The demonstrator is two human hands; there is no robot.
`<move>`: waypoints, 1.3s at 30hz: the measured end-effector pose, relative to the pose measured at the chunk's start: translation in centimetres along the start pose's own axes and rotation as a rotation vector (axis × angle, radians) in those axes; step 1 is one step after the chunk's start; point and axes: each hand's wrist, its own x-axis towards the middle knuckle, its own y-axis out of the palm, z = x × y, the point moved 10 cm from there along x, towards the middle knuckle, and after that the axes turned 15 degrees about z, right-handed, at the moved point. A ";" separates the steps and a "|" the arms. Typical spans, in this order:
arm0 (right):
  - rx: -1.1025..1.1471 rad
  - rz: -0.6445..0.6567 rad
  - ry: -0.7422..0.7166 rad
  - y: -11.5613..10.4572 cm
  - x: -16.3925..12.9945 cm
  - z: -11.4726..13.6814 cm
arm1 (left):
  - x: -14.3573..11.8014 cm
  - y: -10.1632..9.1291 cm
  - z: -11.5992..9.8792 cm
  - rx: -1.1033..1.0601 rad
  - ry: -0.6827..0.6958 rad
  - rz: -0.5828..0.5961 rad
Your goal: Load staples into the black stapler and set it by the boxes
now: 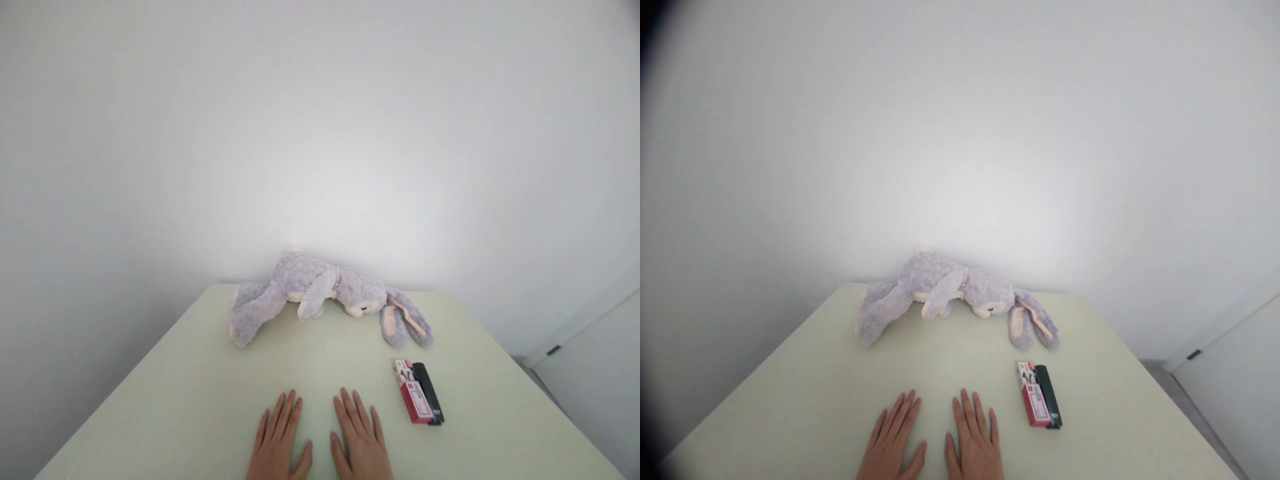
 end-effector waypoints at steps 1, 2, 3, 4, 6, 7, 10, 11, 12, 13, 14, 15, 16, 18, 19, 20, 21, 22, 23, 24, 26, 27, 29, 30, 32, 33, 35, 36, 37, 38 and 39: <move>0.005 -0.001 -0.001 0.0 0.0 0.0 | 0.0 -0.1 0.0 -0.009 0.000 0.006; 0.010 -0.003 0.000 0.0 0.0 0.0 | 0.0 -0.1 0.0 -0.019 -0.001 0.012; 0.015 -0.004 -0.001 0.0 0.0 -0.1 | -0.1 -0.2 0.0 -0.029 -0.005 0.017; 0.019 -0.005 0.000 -0.1 0.0 -0.1 | -0.1 -0.2 0.0 -0.036 -0.006 0.021; 0.029 -0.005 -0.003 -0.1 -0.1 0.0 | -0.1 -0.3 -0.1 -0.042 -0.008 0.030; 0.033 -0.005 -0.006 -0.2 -0.1 0.0 | -0.1 -0.3 -0.1 -0.041 -0.009 0.033; 0.043 -0.008 -0.006 -0.4 -0.2 0.1 | -0.1 -0.4 -0.2 -0.039 -0.011 0.037; 0.044 -0.007 -0.006 -0.4 -0.3 0.1 | -0.1 -0.5 -0.2 -0.039 -0.012 0.036; 0.045 -0.006 -0.006 -0.5 -0.3 0.1 | -0.1 -0.5 -0.2 -0.037 -0.013 0.035; 0.046 -0.003 -0.008 -0.5 -0.3 0.1 | -0.1 -0.5 -0.2 -0.033 -0.014 0.036; 0.045 -0.001 -0.011 -0.5 -0.3 0.1 | -0.1 -0.5 -0.3 -0.028 -0.014 0.036; 0.045 0.002 -0.013 -0.4 -0.3 0.1 | -0.1 -0.5 -0.2 -0.023 -0.015 0.037; 0.044 0.002 -0.013 -0.4 -0.3 0.1 | -0.1 -0.5 -0.2 -0.018 -0.016 0.039; 0.045 0.002 -0.010 -0.5 -0.3 0.1 | -0.1 -0.5 -0.2 -0.009 -0.016 0.043; 0.046 0.000 -0.008 -0.5 -0.3 0.1 | -0.1 -0.5 -0.2 -0.006 -0.016 0.045; 0.048 -0.003 -0.007 -0.6 -0.3 0.2 | -0.1 -0.5 -0.2 -0.004 -0.016 0.046; 0.050 -0.004 -0.008 -0.6 -0.3 0.2 | -0.1 -0.5 -0.2 -0.002 -0.016 0.046; 0.051 -0.002 -0.008 -0.6 -0.2 0.2 | -0.1 -0.5 -0.2 -0.001 -0.016 0.046; 0.052 0.003 -0.008 -0.6 -0.2 0.2 | -0.1 -0.5 -0.2 -0.001 -0.015 0.044; 0.053 0.010 -0.006 -0.6 -0.2 0.2 | -0.1 -0.5 -0.3 -0.004 -0.014 0.041; 0.055 0.031 -0.005 -0.4 -0.2 0.1 | -0.1 -0.6 -0.3 -0.014 -0.013 0.033; 0.058 0.039 -0.005 -0.2 -0.2 0.0 | -0.1 -0.7 -0.3 -0.021 -0.013 0.029; 0.069 0.044 -0.009 -0.1 -0.2 0.0 | -0.1 -0.8 -0.2 -0.031 -0.015 0.025; 0.078 0.037 -0.012 0.0 -0.2 -0.1 | -0.1 -0.8 -0.1 -0.034 -0.015 0.023; 0.108 0.014 -0.024 -0.2 -0.2 -0.1 | -0.1 -0.8 0.0 -0.041 -0.015 0.014; 0.133 0.003 -0.034 -0.3 -0.2 -0.2 | -0.1 -0.8 0.0 -0.045 -0.019 0.005; 0.220 -0.014 -0.056 -1.1 -0.4 -0.7 | 0.0 -0.4 0.0 -0.068 -0.053 -0.007; 0.280 -0.030 -0.066 -1.9 -0.6 -1.2 | 0.1 -0.1 -0.2 -0.089 -0.079 -0.005; 0.342 -0.062 -0.068 -3.0 -1.0 -2.0 | 0.3 0.3 -0.6 -0.118 -0.103 0.007; 0.396 -0.114 -0.059 -4.5 -1.5 -3.2 | 0.7 0.6 -1.3 -0.159 -0.121 0.033; 0.439 -0.187 -0.033 -6.3 -2.3 -4.9 | 1.3 1.0 -2.5 -0.213 -0.122 0.077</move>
